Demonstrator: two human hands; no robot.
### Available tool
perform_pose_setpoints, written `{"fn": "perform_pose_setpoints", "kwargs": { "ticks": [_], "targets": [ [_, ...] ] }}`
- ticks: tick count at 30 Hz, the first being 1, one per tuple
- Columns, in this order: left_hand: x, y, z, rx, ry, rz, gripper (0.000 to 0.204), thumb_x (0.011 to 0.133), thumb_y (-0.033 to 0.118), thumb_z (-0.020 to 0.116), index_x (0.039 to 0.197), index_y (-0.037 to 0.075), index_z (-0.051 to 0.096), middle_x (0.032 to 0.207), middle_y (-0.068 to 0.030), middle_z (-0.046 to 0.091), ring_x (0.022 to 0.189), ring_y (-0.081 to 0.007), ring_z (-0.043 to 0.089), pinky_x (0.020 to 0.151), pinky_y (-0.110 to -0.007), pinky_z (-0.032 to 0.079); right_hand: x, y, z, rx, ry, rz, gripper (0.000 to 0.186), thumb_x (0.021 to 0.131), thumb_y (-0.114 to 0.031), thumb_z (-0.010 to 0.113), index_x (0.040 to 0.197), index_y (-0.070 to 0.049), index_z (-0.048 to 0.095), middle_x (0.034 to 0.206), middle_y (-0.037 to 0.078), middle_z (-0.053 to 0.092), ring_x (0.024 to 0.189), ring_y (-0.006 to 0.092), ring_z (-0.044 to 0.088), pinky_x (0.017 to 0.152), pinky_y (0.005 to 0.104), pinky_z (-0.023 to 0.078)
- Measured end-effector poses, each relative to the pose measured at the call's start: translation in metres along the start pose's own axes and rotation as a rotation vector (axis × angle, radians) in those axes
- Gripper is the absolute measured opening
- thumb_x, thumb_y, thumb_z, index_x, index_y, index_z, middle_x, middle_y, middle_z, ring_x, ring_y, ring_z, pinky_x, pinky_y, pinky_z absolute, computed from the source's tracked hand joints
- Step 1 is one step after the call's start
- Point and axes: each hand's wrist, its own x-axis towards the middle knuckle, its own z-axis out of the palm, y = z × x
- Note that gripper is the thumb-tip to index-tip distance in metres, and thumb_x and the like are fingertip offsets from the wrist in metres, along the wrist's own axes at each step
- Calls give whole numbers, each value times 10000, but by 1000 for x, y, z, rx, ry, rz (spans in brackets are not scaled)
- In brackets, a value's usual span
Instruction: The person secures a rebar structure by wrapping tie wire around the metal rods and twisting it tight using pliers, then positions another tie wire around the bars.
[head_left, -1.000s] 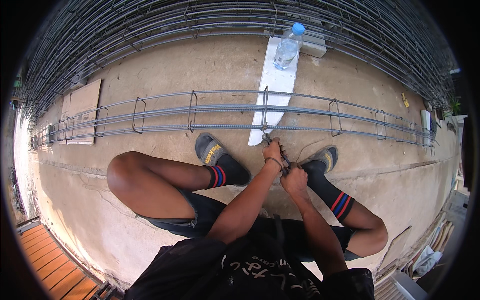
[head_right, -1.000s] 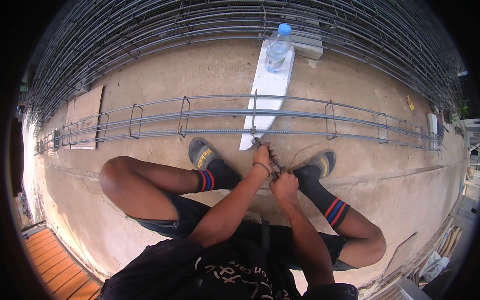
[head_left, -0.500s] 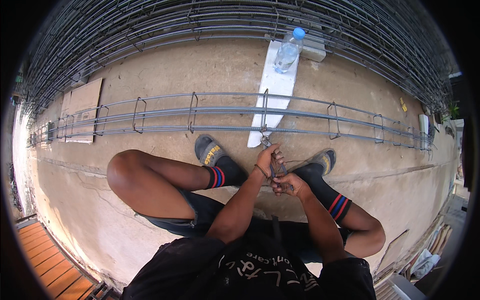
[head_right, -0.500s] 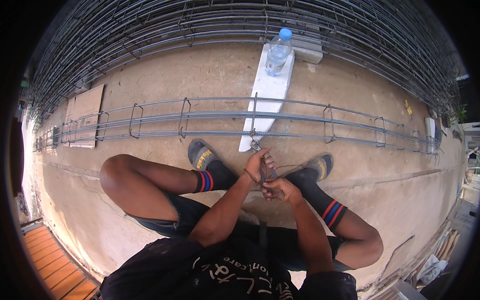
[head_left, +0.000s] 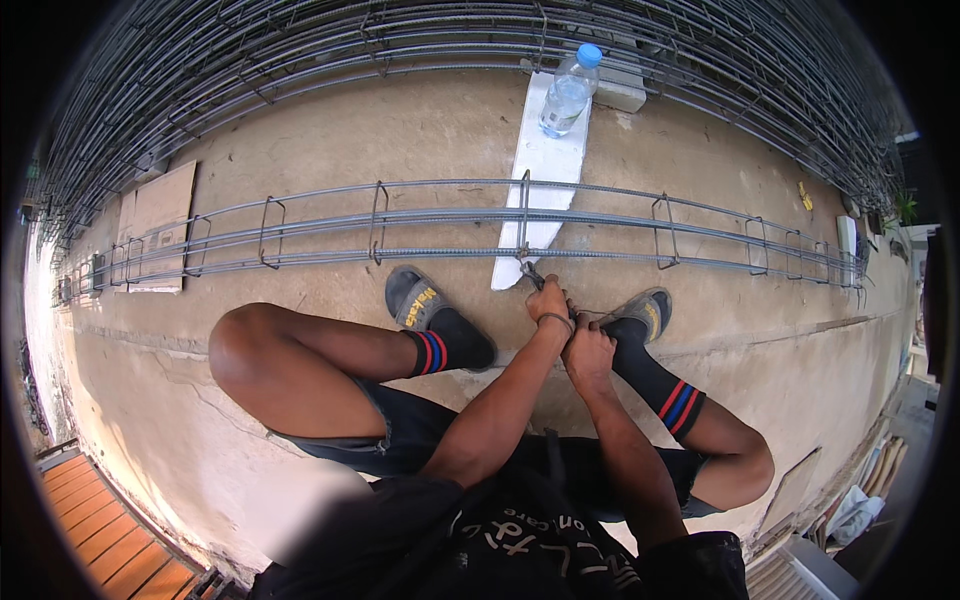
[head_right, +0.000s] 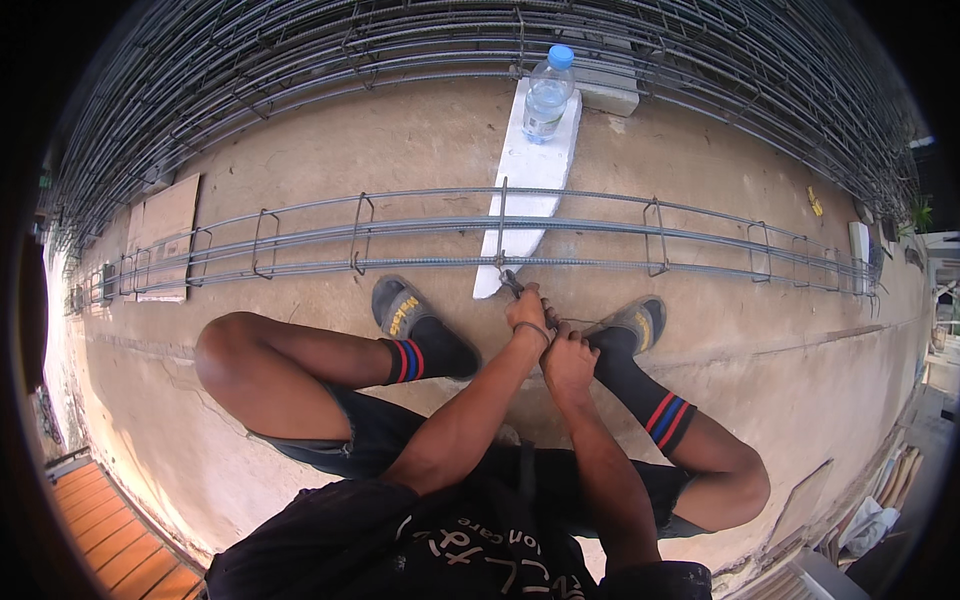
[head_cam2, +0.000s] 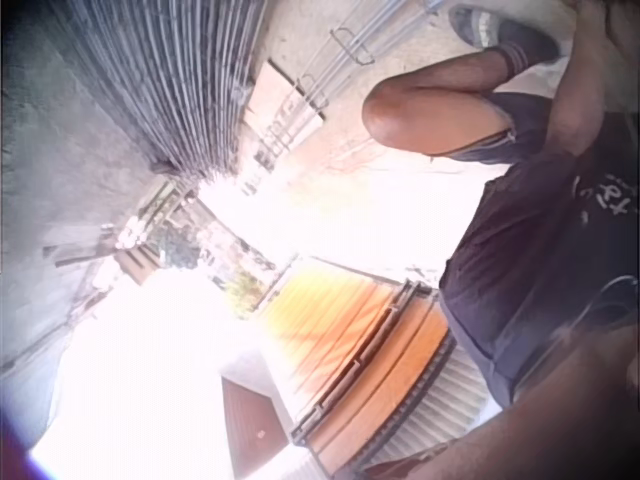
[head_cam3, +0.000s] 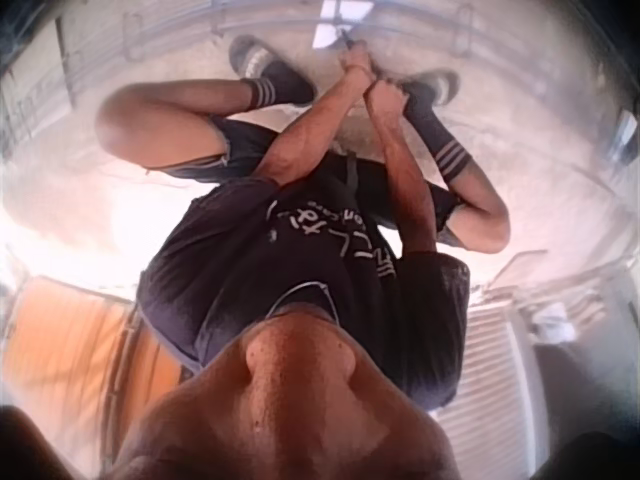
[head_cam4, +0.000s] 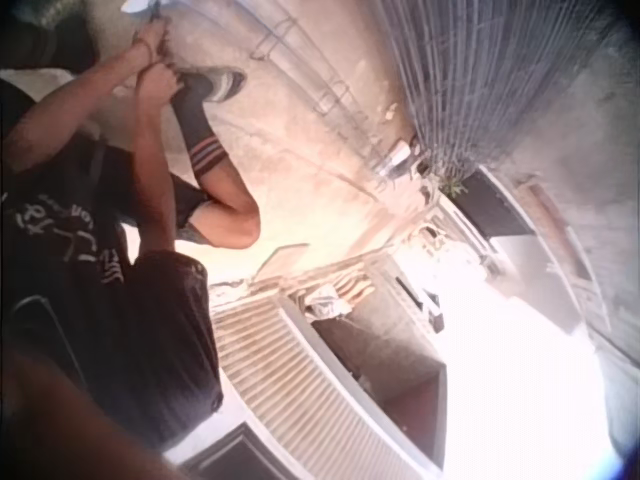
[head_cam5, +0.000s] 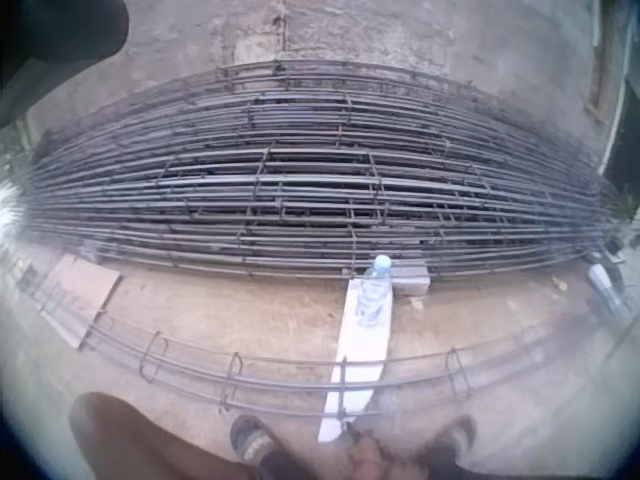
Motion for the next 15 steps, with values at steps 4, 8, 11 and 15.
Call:
{"fn": "perform_pose_setpoints", "kwargs": {
  "ticks": [4, 8, 11, 15],
  "targets": [
    [-14, 3, -21, 238, -95, 78, 251, 795, 270, 669, 806, 53, 544, 629, -80, 539, 480, -201, 514, 452, -362, 455, 7, 17, -8, 247, -223, 10, 236, 760, -166, 665, 883, 36, 656, 788, 256, 662, 750, 428, 653, 667, 455, 521],
    [-4, 16, -47, 271, -464, -31, 373, 813, 323, 691, 989, 8, 595, 886, -172, 672, 810, -275, 671, 658, -387, 557, 17, 18, -17, 841, -719, 168, 192, 798, -177, 726, 773, -9, 637, 661, 115, 639, 568, 229, 635, 514, 354, 497],
    [4, 36, -64, 230, -715, -279, 348, 875, 341, 650, 1005, 24, 595, 968, -171, 671, 930, -298, 660, 780, -444, 555, 16, 3, -37, 1124, -1004, 359, 214, 807, -200, 753, 856, -42, 617, 646, 56, 596, 550, 147, 590, 497, 308, 479],
    [2, 37, -57, 229, -695, -329, 267, 882, 310, 627, 914, 47, 588, 859, -130, 648, 823, -289, 646, 779, -453, 548, 16, 10, -32, 1180, -1114, 448, 274, 808, -231, 766, 930, -58, 593, 678, 66, 602, 566, 162, 596, 505, 317, 481]
  ]
}}
